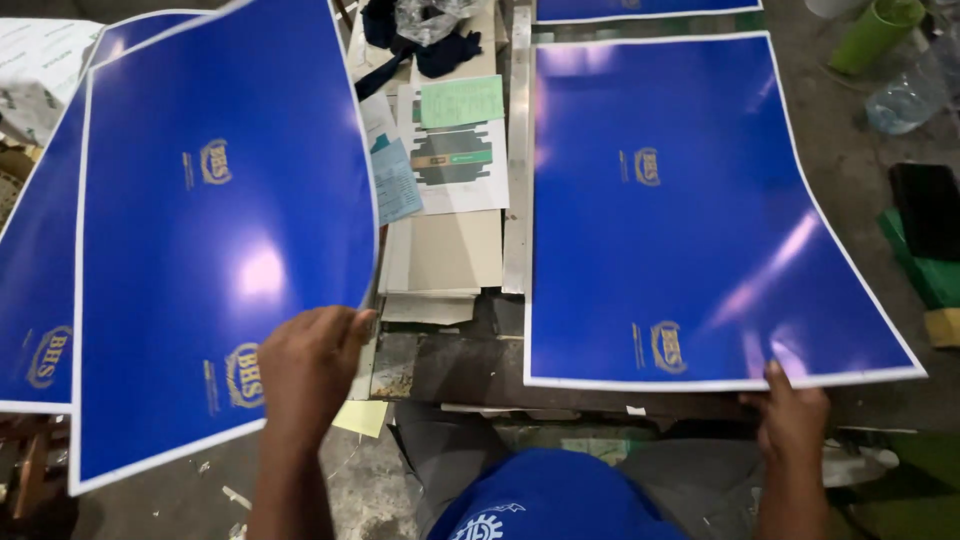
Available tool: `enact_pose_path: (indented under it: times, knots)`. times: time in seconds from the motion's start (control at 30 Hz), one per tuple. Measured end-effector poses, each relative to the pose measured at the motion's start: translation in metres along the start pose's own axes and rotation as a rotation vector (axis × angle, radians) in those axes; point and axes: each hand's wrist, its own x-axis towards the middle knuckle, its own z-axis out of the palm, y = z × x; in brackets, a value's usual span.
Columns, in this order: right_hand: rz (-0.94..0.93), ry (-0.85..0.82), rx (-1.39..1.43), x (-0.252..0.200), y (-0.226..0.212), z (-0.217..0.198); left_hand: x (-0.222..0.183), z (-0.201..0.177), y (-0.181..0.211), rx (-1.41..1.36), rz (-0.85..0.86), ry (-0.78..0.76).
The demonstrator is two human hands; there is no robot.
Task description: The recorder is taking large printed blue sheets from a stack on a machine and organizing them into separate piles on a worktable.
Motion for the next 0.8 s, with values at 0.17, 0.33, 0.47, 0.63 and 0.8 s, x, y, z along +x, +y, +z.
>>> enact_pose_path:
  times: [0.17,0.33,0.47,0.63,0.8]
  knots:
    - [-0.067,-0.104,0.053,0.069,-0.004,0.045,-0.002,0.028,0.031,-0.170,-0.057,0.012]
    - [-0.006,-0.092,-0.030,0.135,-0.013,0.090,-0.004,0.039,0.048,-0.308,-0.184,-0.003]
    - [0.065,-0.158,0.116,0.150,-0.019,0.098,-0.010,0.038,0.048,-0.360,-0.251,-0.030]
    - [0.204,-0.178,-0.001,0.107,-0.021,0.090,-0.015,0.035,0.053,-0.687,-0.322,-0.250]
    - [0.180,-0.411,-0.118,-0.012,-0.021,0.128,-0.011,0.084,0.098,-0.766,0.000,-0.220]
